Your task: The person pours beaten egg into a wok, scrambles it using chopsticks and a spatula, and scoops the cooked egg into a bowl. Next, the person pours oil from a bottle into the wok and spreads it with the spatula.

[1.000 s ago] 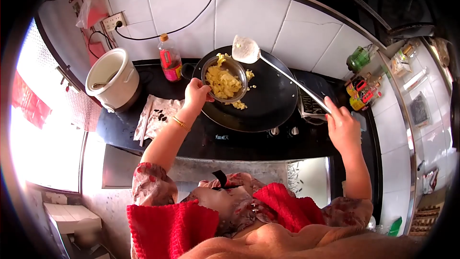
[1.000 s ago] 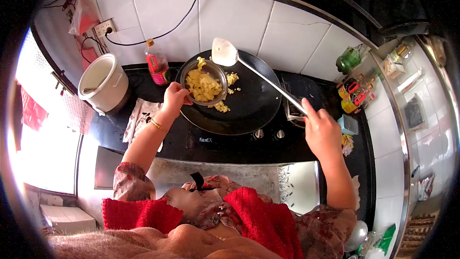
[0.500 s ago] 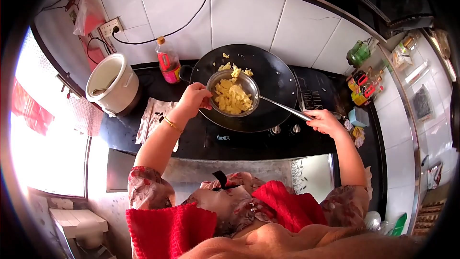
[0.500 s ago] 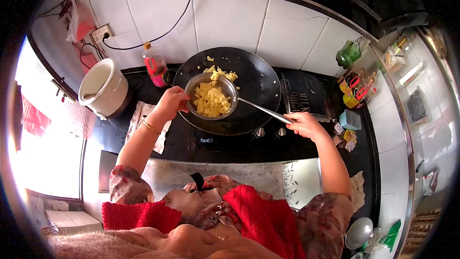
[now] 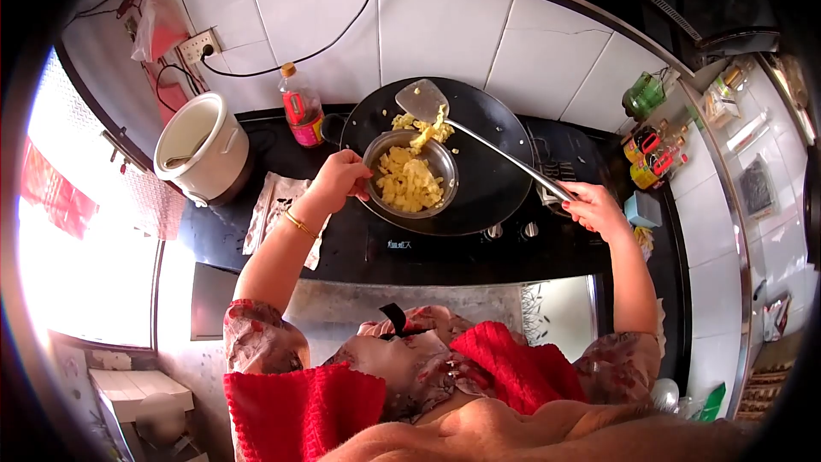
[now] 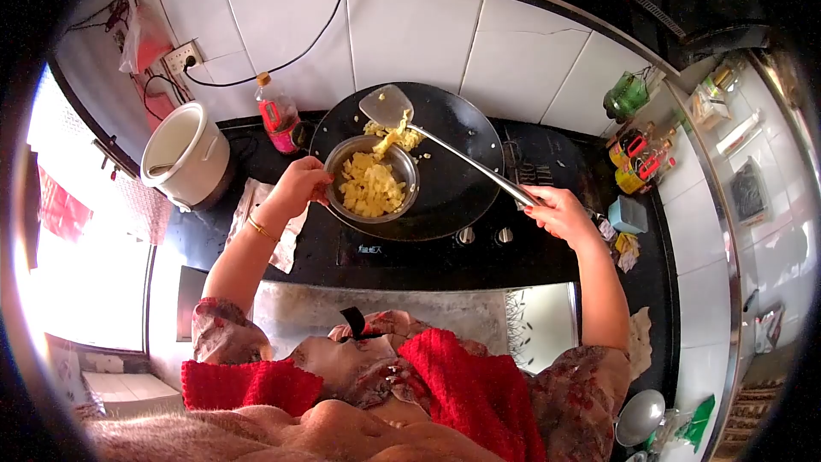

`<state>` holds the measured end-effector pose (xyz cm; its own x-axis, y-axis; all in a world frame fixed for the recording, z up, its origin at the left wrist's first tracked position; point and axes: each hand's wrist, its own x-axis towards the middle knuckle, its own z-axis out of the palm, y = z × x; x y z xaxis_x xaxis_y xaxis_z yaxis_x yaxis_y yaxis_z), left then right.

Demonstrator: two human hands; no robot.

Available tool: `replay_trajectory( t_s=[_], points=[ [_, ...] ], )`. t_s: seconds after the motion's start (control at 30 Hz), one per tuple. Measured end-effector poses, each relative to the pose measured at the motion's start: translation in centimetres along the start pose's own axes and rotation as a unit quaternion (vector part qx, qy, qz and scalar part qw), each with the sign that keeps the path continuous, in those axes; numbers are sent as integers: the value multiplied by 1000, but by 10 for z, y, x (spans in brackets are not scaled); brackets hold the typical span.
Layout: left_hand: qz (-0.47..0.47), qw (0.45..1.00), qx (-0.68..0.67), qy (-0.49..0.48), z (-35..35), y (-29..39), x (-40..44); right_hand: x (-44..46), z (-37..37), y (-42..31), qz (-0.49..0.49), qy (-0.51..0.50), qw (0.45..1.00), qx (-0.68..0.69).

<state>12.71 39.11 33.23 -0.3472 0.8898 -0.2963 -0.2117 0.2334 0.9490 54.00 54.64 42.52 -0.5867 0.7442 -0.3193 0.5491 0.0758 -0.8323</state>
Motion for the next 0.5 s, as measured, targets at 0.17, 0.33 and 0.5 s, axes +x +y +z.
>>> replay_trajectory(
  t_s=[0.17,0.33,0.5],
  points=[
    [3,1000,2,13,-3,-3,3,-6,-2,10,-107,45,989,-86],
    [17,997,-55,43,0,-11,16,-33,16,-6,-233,135,946,-183],
    [30,994,-88,65,3,-12,13,-41,17,-10,-265,227,911,-220]
  ],
)
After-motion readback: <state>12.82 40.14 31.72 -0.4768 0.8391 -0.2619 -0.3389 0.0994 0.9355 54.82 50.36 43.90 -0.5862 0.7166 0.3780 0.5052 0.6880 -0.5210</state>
